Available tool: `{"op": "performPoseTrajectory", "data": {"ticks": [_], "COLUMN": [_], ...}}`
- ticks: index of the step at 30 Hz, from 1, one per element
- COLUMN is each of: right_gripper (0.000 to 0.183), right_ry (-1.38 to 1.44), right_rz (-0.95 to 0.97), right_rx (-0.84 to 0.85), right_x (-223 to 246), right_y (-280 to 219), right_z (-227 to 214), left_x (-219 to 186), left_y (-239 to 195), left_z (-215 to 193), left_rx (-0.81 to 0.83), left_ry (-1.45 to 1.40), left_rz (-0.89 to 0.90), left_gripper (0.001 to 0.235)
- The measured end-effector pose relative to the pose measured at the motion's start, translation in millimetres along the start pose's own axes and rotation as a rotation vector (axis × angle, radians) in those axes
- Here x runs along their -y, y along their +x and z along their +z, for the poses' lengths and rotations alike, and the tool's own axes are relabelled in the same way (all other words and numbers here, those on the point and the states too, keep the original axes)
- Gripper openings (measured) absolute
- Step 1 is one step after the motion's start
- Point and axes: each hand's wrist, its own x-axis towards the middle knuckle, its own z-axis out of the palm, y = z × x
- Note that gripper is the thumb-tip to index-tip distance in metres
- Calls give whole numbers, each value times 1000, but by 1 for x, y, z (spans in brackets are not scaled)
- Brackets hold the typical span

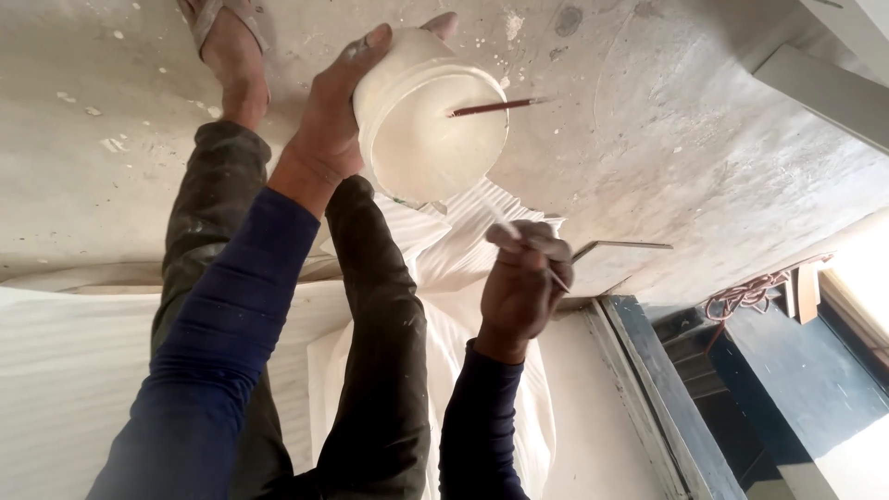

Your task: The person paints white wooden furniture parts with a paintbrush, holding a cup of white paint in one hand and applying paint to the frame surfaces and edges. They walk around the furniture piece between painting spots, dipping the brush in the cup, and continue brushing the white frame and decorative cutout sections.

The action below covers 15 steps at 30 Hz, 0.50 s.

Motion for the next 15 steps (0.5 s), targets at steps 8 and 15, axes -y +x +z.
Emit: {"op": "performPoseTrajectory", "data": {"ticks": [8, 15], "right_gripper": [5, 24], "right_ry": [-39, -968], "right_rz": [-408, -778], "right_rx": [-192, -523], "right_x": [24, 21], "right_y": [45, 109], "right_z": [-16, 4], "left_x": [14, 10], "left_y": [11, 13], "left_z": [-9, -13], "left_rx": [17, -36], "left_ry": [25, 44], "left_rz": [-62, -92], "left_gripper": [85, 91]}}
